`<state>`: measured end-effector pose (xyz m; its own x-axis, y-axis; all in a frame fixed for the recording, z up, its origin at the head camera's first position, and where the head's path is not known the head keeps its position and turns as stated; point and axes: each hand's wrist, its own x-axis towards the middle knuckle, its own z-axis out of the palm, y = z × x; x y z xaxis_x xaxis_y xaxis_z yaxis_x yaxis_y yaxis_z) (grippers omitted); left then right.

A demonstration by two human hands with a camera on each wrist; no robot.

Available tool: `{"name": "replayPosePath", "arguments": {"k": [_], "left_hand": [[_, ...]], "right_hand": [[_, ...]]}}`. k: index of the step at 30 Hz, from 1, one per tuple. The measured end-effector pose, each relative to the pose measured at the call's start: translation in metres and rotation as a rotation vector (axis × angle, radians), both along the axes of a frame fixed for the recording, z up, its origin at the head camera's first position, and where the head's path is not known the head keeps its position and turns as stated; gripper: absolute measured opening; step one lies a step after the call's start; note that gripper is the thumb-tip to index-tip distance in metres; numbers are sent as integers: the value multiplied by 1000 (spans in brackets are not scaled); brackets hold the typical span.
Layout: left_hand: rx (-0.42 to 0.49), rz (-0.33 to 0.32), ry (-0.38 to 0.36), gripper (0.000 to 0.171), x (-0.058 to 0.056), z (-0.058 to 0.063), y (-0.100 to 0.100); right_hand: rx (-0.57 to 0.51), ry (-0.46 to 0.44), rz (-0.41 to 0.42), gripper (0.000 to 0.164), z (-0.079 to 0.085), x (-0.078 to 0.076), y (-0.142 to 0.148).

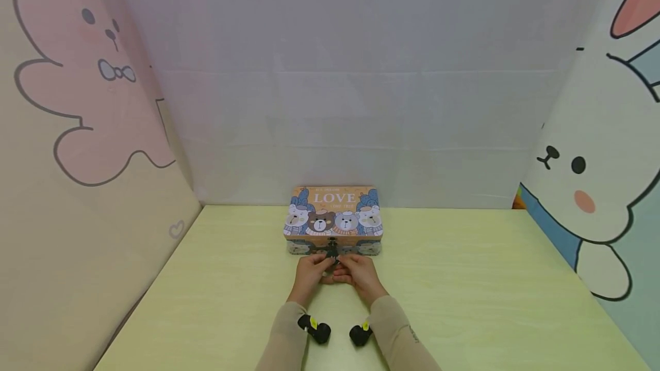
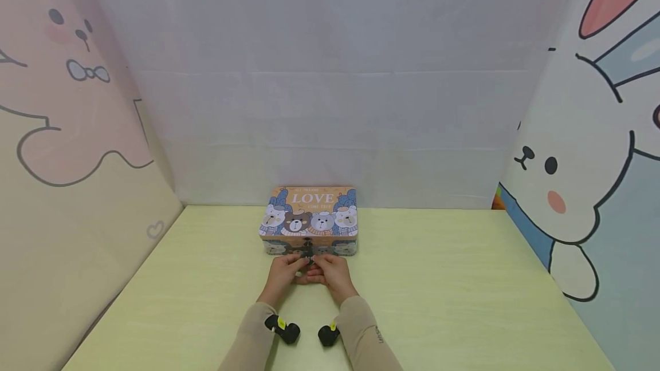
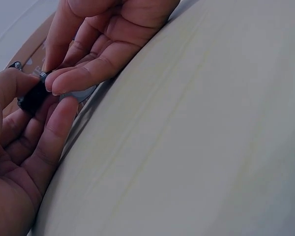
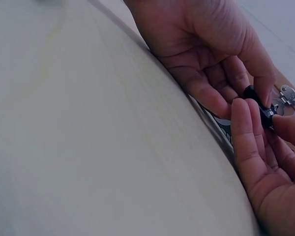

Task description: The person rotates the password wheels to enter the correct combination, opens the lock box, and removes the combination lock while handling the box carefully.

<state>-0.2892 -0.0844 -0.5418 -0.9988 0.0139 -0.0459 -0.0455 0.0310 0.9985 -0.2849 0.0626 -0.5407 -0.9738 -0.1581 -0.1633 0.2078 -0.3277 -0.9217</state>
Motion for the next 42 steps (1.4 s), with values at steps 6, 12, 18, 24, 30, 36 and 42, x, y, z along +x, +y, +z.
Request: {"name": "replayPosePath", "arguments": {"k": [6, 12, 18, 24, 30, 36, 42], "left_hand": [[-5, 6, 3, 23, -1, -1, 1], [-9, 6, 11, 21, -2, -2, 1], [-22, 10, 13, 22, -3, -2, 1], [-21, 4, 8, 23, -3, -3, 1], [-41, 5, 11, 23, -3, -2, 2], [-42, 15, 15, 21, -2, -3, 2], [-14, 43, 15, 23, -1, -3, 2]], "right_hand": [[1, 3, -1, 28, 2, 1, 0], [2, 7, 1, 28, 2, 1, 0], [2, -6, -1, 27, 1, 0, 0], [-1, 3, 7, 29, 0, 1, 1], [0, 12, 2, 28, -1, 1, 1], [-4, 10, 0, 25, -3, 0, 1], [-1, 4, 3, 26, -2, 0, 1]]}}
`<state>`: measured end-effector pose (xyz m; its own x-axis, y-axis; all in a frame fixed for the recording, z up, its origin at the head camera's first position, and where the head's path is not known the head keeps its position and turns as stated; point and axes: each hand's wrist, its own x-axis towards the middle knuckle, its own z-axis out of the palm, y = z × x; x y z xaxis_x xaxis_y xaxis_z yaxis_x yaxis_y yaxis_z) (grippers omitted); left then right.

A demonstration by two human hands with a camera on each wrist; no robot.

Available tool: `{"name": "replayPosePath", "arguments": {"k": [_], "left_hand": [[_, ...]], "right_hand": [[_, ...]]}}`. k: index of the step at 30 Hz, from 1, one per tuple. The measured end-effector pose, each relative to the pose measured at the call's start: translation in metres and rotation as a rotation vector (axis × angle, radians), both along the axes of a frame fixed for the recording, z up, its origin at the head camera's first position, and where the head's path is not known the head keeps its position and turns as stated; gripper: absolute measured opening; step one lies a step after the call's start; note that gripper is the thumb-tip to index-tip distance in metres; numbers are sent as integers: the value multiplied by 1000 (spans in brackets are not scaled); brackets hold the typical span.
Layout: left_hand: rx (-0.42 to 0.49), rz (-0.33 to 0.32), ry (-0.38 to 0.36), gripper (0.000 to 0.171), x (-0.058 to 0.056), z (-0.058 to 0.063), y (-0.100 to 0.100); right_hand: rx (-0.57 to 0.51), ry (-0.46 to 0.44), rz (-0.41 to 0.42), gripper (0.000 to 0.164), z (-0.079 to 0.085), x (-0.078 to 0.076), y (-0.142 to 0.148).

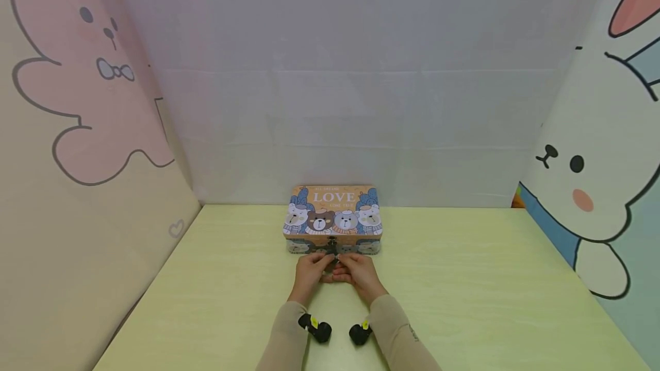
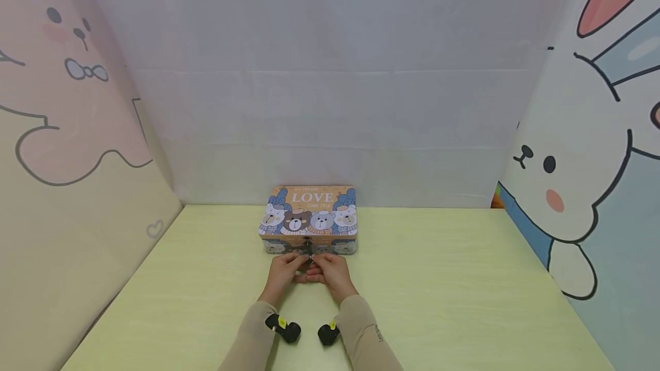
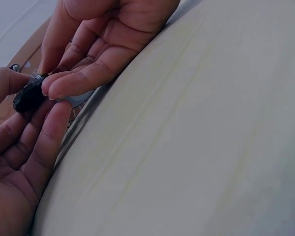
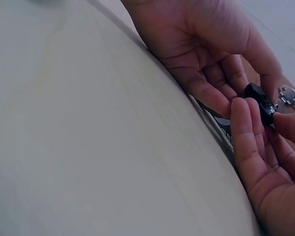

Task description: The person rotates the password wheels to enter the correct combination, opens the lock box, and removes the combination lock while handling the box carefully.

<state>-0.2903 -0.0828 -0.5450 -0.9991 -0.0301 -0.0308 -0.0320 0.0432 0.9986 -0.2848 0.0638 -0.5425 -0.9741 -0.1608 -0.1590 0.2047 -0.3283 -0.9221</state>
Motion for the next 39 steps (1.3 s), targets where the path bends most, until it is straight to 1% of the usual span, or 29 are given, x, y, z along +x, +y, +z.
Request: {"name": "replayPosePath", "arguments": {"k": [4, 7, 9, 10, 15, 16, 17, 19, 22, 26, 30, 37, 39], "left_hand": [[76, 9, -25, 28, 1, 2, 1], [99, 15, -37, 27, 1, 3, 1], [80, 17, -33, 23, 2, 3, 0], [72, 10, -26, 23, 4, 7, 0], [45, -9, -2, 27, 5, 6, -2], [42, -12, 5, 28, 5, 6, -2], [35, -8, 6, 28, 2, 1, -2], [23, -5, 18, 28, 2, 0, -2], [25, -11, 19, 26, 0, -1, -2], [52, -28, 7, 25, 0, 0, -3], [58, -43, 3, 26, 1, 1, -4], [-4, -44, 4, 24, -1, 0, -4], [2, -51, 0, 23, -2, -1, -4]], "right_hand": [[-2, 0, -1, 25, 2, 0, 0], [-4, -1, -3, 24, 2, 0, -1], [-5, -1, -2, 23, 3, 0, -1], [-4, 0, 0, 24, 3, 1, 0], [-2, 7, 8, 27, 3, 2, 0], [-1, 9, 8, 27, 3, 2, 0], [-1, 9, 7, 27, 2, 1, 0], [-2, 7, 5, 26, 1, 0, 0], [-3, 8, 3, 25, 2, 1, 0], [-4, 3, -2, 25, 2, 1, -1], [-2, -2, -4, 26, 2, 0, -1], [-2, -2, 3, 28, 2, 1, 0], [-2, -1, 6, 29, 2, 1, 0]]}}
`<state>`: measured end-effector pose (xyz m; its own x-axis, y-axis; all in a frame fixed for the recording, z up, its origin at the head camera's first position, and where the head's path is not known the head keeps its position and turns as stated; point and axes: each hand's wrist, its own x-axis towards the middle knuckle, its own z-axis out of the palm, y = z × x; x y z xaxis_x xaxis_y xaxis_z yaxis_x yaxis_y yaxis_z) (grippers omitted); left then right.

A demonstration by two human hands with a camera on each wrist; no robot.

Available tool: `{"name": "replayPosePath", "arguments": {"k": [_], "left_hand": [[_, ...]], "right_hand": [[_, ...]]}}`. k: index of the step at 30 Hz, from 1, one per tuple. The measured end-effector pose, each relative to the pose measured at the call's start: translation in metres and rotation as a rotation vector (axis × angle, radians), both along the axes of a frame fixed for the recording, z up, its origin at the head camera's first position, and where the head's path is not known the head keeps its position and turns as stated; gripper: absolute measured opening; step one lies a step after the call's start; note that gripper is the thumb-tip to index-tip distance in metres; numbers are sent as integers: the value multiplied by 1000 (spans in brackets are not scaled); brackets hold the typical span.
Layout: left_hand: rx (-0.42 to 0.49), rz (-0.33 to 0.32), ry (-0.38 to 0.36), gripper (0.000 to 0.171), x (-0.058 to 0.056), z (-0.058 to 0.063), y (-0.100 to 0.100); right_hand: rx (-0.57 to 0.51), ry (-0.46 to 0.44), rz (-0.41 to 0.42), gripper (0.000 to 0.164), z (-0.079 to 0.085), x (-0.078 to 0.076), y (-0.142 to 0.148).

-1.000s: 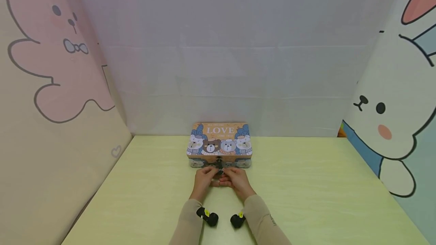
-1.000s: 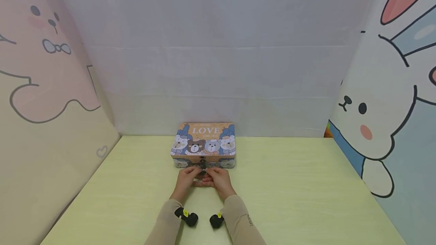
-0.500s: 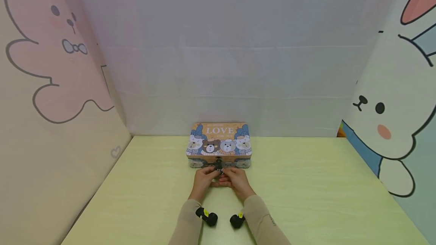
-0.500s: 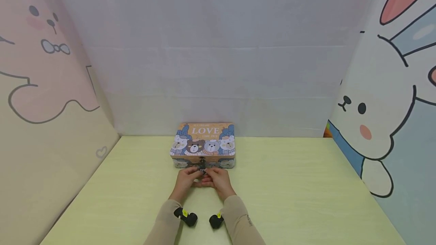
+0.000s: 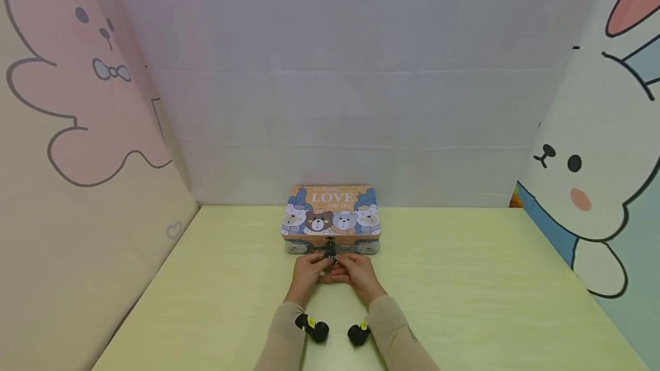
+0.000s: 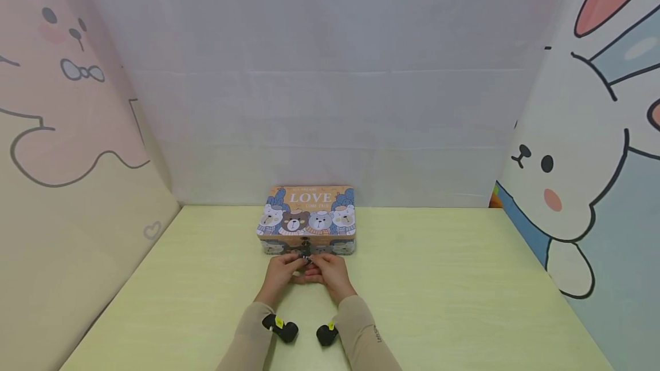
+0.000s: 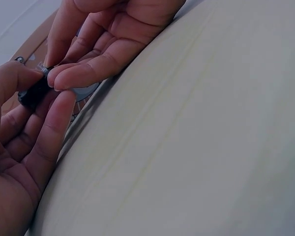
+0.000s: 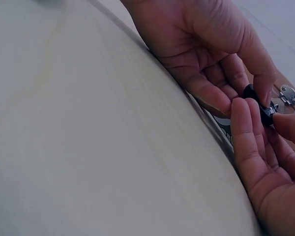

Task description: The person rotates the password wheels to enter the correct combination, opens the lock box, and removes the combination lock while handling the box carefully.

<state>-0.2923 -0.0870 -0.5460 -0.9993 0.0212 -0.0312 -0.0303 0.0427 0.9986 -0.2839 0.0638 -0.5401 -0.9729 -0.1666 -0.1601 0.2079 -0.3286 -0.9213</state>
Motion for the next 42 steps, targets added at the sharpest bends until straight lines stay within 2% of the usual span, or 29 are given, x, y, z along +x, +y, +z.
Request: {"name": "replayPosePath", "arguments": {"k": [7, 17, 23, 25, 32, 34, 41, 42], "left_hand": [[50, -28, 1, 24, 0, 0, -1], [28, -7, 21, 23, 1, 1, 1], [48, -17, 13, 22, 2, 3, 0], [56, -28, 10, 22, 3, 6, 0], [37, -41, 21, 22, 18, 33, 1], [33, -38, 11, 22, 20, 36, 2], [9, -7, -4, 22, 1, 3, 2], [11, -8, -4, 22, 1, 3, 2]], "right_hand": [[-1, -3, -1, 28, -1, -2, 0], [-7, 15, -16, 23, -5, -3, -1], [-7, 15, -13, 22, -4, -3, -2], [-6, 12, -12, 23, -4, -3, -2], [-5, 12, -8, 26, -1, 0, -1], [-6, 13, -8, 25, -1, 0, -1], [-12, 19, -11, 25, -2, -1, -1], [-11, 19, -10, 26, -2, 0, -1]]}}
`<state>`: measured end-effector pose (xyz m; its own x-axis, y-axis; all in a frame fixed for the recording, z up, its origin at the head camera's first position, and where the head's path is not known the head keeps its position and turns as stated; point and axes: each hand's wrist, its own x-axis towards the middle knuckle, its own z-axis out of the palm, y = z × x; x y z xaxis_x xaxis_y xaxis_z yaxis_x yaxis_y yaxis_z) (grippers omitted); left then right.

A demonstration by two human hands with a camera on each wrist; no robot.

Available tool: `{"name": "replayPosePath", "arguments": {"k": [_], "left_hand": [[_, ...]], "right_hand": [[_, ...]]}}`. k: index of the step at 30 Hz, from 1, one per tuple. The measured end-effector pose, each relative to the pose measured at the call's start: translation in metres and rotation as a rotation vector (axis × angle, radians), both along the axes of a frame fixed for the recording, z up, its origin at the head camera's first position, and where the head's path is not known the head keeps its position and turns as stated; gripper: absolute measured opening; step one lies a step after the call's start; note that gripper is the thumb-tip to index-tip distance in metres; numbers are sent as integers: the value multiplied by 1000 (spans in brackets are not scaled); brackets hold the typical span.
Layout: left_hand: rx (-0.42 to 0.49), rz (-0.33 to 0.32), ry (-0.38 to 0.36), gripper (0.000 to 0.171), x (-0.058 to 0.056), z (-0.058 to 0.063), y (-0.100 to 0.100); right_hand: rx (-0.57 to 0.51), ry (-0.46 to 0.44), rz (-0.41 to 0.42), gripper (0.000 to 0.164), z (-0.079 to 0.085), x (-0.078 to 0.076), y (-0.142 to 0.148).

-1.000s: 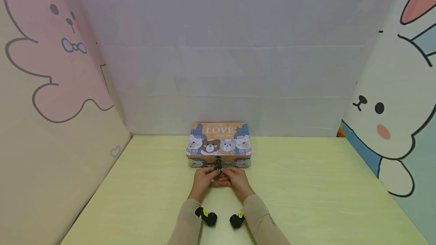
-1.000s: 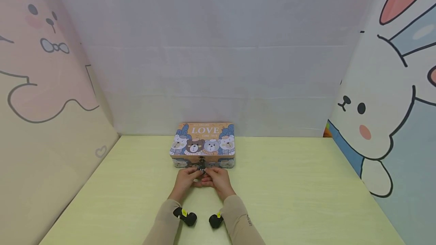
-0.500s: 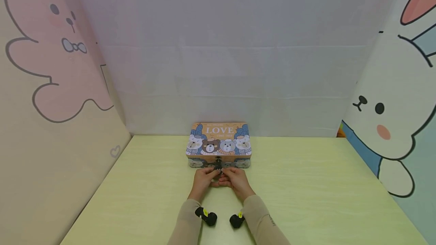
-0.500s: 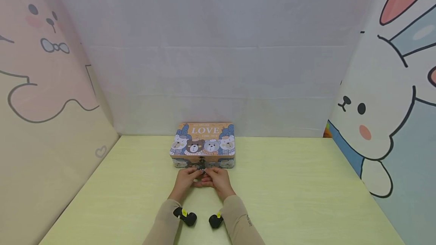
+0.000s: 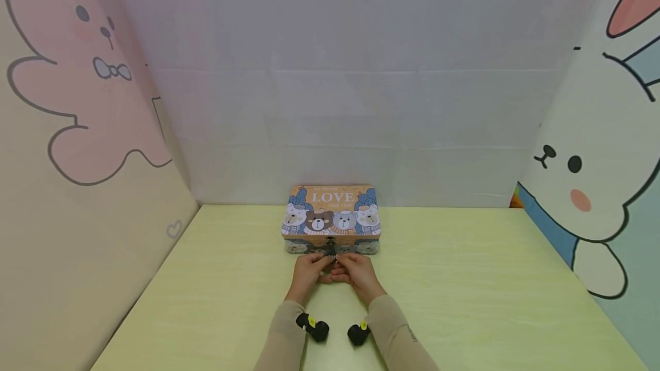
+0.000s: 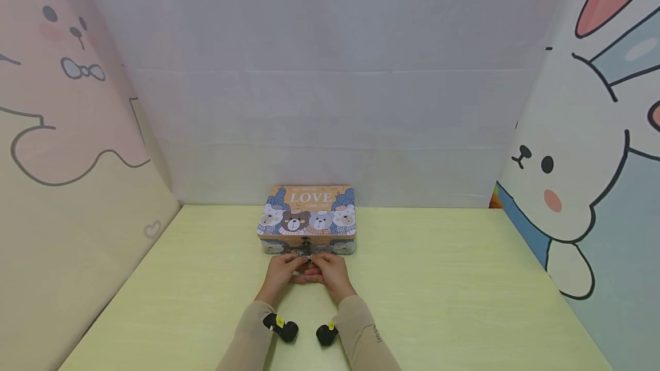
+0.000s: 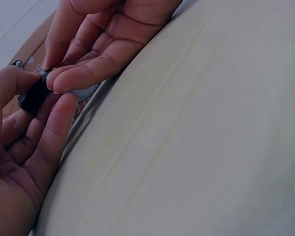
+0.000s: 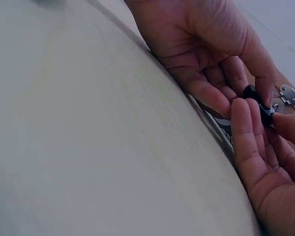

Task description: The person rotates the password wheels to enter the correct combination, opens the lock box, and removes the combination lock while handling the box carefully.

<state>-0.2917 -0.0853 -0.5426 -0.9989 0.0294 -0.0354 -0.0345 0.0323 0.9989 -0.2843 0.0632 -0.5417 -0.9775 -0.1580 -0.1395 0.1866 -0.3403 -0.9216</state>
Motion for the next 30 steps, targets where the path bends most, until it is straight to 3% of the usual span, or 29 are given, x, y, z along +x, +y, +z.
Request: {"name": "replayPosePath", "arguments": {"k": [11, 20, 30], "left_hand": [[6, -8, 16, 22, -1, -3, -1], [53, -9, -26, 21, -3, -3, -2], [80, -25, -9, 26, 1, -1, -3]], "right_hand": [[3, -4, -2, 23, -1, 0, 0], [15, -12, -2, 25, 1, 0, 0], [13, -11, 3, 27, 2, 0, 0]]}}
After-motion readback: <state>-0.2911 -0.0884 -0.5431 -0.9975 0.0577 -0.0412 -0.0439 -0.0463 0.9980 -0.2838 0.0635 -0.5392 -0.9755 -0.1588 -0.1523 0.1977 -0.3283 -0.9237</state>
